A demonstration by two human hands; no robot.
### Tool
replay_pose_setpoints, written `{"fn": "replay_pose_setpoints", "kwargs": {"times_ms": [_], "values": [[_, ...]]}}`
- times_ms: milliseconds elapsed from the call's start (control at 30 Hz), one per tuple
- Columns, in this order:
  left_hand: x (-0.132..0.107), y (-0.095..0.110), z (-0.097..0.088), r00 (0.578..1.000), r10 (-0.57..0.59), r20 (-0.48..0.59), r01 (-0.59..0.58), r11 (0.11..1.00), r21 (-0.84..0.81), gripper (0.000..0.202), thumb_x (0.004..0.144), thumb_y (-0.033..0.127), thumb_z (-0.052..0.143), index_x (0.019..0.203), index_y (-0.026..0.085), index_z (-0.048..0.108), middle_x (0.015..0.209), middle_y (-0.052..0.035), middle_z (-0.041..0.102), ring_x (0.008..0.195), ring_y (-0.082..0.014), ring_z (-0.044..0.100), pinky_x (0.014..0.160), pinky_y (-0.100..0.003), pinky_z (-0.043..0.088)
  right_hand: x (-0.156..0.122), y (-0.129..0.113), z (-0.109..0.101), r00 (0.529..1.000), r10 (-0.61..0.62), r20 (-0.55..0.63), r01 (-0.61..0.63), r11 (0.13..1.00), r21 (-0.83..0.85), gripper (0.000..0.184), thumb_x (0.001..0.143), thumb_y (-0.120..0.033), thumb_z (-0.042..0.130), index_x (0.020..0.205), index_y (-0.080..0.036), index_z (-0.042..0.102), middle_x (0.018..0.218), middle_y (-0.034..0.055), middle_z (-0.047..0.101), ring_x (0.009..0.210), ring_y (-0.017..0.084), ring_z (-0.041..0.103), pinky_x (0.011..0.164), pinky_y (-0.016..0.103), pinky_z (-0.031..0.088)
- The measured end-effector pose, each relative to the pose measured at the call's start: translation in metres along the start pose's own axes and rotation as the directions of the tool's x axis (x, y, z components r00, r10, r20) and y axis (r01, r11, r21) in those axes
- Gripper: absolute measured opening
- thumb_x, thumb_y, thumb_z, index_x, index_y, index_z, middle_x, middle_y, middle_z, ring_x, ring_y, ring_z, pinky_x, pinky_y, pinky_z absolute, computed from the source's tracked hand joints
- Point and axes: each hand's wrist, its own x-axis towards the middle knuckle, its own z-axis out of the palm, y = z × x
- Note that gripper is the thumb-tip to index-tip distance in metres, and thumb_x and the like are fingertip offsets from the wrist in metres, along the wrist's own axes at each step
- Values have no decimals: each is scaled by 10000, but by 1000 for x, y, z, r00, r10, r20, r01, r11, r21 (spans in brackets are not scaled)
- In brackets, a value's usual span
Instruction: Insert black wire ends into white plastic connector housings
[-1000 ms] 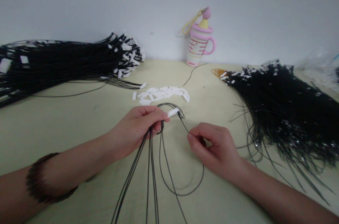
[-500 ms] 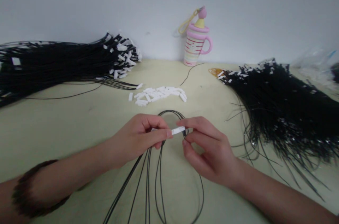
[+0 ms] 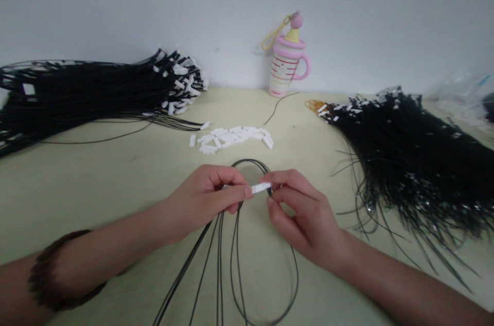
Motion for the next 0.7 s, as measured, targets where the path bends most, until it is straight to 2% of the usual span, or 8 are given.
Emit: {"fn": "replay_pose_setpoints", "kwargs": {"times_ms": [233,300,433,533,567,600,633,700], "values": [[-1,2,1,1000,-9,5,9,1000,-16,200,744,328,569,618,175,593,467,59,462,431,-69,327,419,-191,207,1,0,1,1000,21,-5,-21,1000,8,92,797,-74,490,785,-147,546,990,94,566,957,158,531,830,300,466],[-2,1,1,1000,-10,-9,9,999,-53,197,747,314,572,610,173,593,465,59,466,428,-63,325,413,-183,207,1,1,2,1000,19,-20,-19,1000,-19,83,787,-87,506,782,-148,561,1043,101,546,959,164,525,824,310,466],[1,1,1,995,-29,-93,9,980,-199,197,749,290,581,591,173,598,448,61,456,405,-52,321,384,-165,208,0,1,1,995,45,-84,-54,993,-103,92,773,-128,545,801,-170,622,1233,105,420,1001,195,480,774,338,467],[5,3,-3,986,-59,-154,0,933,-359,177,745,273,593,595,177,599,438,66,448,378,-43,320,363,-151,226,0,2,0,981,103,-164,-118,990,-83,89,750,-161,596,785,-190,673,1084,94,470,909,181,481,712,322,455],[5,4,-5,985,-59,-163,-12,914,-407,187,738,266,600,575,176,588,435,65,450,378,-41,330,364,-146,241,0,3,-1,974,172,-147,-176,984,-12,82,744,-174,609,779,-190,682,955,76,499,817,154,487,658,294,451],[5,6,-7,984,-50,-169,-31,895,-445,206,727,260,609,544,173,573,432,62,453,383,-40,345,372,-140,260,1,5,-1,962,261,-77,-253,963,93,78,742,-188,617,780,-186,685,807,42,499,702,121,474,583,256,432],[4,8,-9,985,-35,-169,-50,879,-474,219,714,258,618,519,172,563,429,58,456,389,-40,361,381,-137,277,2,6,-2,938,344,40,-345,914,212,82,745,-202,617,786,-178,684,678,3,467,595,90,433,507,218,392],[-1,13,-13,989,0,-146,-74,862,-501,209,681,269,633,500,179,580,402,52,451,384,-42,374,386,-136,288,5,10,-3,844,431,319,-531,752,391,110,763,-214,596,815,-157,674,539,-49,421,470,51,342,416,173,296]]}}
